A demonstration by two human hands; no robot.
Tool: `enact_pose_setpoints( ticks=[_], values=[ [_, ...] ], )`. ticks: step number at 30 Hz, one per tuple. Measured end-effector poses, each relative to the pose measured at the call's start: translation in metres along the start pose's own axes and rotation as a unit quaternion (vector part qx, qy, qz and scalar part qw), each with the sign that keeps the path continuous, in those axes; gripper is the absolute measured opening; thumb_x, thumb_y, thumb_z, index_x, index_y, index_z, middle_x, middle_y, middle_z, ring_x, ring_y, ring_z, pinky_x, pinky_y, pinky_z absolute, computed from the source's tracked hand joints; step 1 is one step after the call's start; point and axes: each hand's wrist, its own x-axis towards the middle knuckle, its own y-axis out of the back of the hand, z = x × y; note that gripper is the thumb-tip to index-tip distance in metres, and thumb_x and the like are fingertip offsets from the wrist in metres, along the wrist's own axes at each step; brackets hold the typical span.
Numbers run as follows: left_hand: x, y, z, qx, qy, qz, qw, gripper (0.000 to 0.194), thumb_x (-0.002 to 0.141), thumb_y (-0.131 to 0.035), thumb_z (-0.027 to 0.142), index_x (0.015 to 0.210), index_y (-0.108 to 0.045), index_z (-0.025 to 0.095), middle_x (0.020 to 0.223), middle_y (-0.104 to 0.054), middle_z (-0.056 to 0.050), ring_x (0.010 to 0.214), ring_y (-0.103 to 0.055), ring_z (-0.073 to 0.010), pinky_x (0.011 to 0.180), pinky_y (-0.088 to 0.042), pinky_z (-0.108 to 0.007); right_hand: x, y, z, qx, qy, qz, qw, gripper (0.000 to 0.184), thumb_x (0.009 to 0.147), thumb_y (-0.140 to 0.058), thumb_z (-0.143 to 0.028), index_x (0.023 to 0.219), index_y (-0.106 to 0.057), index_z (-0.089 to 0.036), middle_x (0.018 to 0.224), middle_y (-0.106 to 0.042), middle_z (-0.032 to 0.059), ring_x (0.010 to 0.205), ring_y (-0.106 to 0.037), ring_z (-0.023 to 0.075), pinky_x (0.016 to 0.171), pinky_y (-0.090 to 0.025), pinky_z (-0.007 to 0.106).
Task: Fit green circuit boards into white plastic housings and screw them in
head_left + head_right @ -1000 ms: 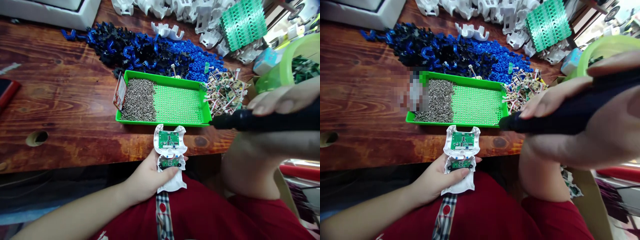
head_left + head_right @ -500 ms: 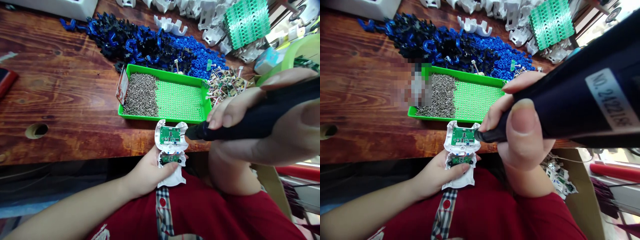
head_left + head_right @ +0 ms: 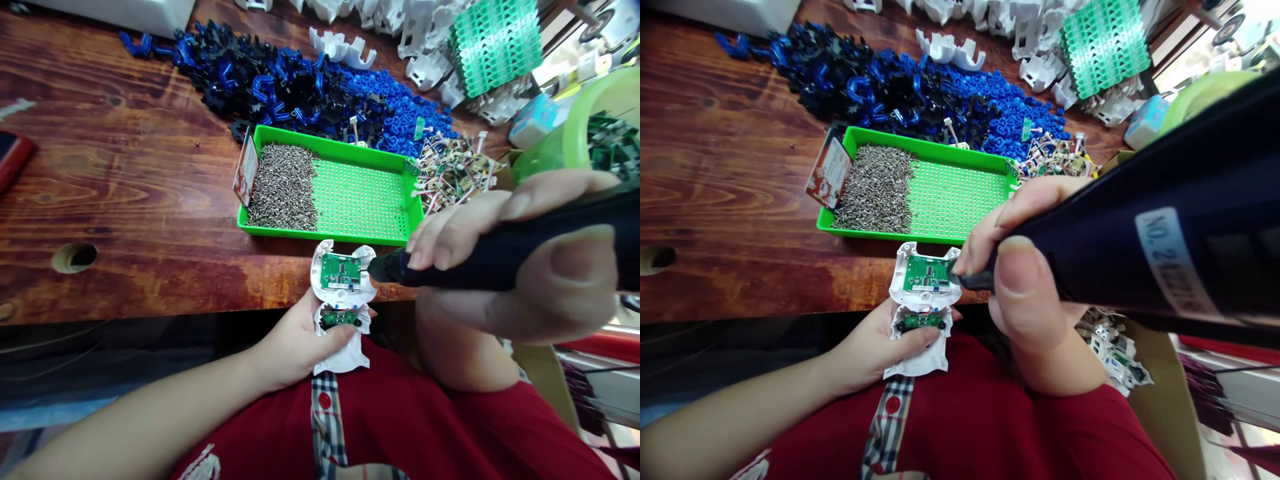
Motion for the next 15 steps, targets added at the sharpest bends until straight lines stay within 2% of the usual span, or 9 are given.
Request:
enact_pose_setpoints(
  ticks=[4, 9, 12, 13, 15],
  values=[
    [0.000, -0.001, 0.000, -0.001, -0.001, 0.007, 1.000, 0.046, 0.075, -0.064, 0.022, 0.117, -0.046, 0.016, 0.109, -0.064, -0.011, 0.099, -0.060, -0.0218, 0.083, -0.046, -0.031, -0.001, 0.000, 0.007, 0.036, 0.024, 0.002, 0.999, 0.039, 0.073, -0.048, -0.064, 0.063, -0.048, -0.026, 0.039, -0.040, -0.0063, 0.028, -0.042, 0.0126, 0.027, -0.035, 0.030],
    [-0.001, -0.001, 0.001, -0.001, 0.000, 0.009, 1.000, 0.046, 0.074, -0.065, 0.024, 0.116, -0.049, 0.016, 0.107, -0.065, -0.011, 0.100, -0.060, -0.0239, 0.085, -0.045, -0.034, -0.002, 0.003, 0.010, 0.036, 0.017, -0.008, 0.999, 0.031, 0.068, -0.062, -0.055, 0.073, -0.052, -0.026, 0.040, -0.043, -0.0082, 0.030, -0.045, 0.0124, 0.029, -0.038, 0.028],
    [-0.001, -0.001, 0.005, 0.001, 0.010, 0.017, 1.000, 0.044, 0.072, -0.067, 0.024, 0.112, -0.052, 0.015, 0.106, -0.066, -0.011, 0.098, -0.060, -0.0245, 0.083, -0.046, -0.034, 0.002, 0.012, 0.005, 0.049, 0.035, -0.009, 0.998, 0.037, 0.071, -0.054, -0.060, 0.073, -0.056, -0.024, 0.037, -0.043, -0.0075, 0.029, -0.045, 0.0131, 0.029, -0.040, 0.030],
    [-0.001, 0.000, 0.006, 0.003, 0.018, 0.019, 1.000, 0.043, 0.071, -0.068, 0.024, 0.111, -0.054, 0.014, 0.105, -0.066, -0.011, 0.097, -0.060, -0.0247, 0.082, -0.046, -0.034, 0.006, 0.016, 0.003, 0.058, 0.045, 0.007, 0.997, 0.039, 0.074, -0.048, -0.061, 0.072, -0.057, -0.023, 0.037, -0.044, -0.0070, 0.029, -0.045, 0.0131, 0.030, -0.041, 0.030],
    [-0.001, 0.000, 0.009, 0.003, 0.035, 0.018, 0.999, 0.041, 0.070, -0.069, 0.023, 0.107, -0.056, 0.014, 0.104, -0.067, -0.011, 0.096, -0.061, -0.0250, 0.080, -0.047, -0.033, 0.016, 0.025, 0.001, 0.108, 0.006, 0.072, 0.992, 0.038, 0.083, -0.037, -0.055, 0.070, -0.056, -0.025, 0.037, -0.043, -0.0072, 0.031, -0.046, 0.0121, 0.034, -0.043, 0.029]
  ],
)
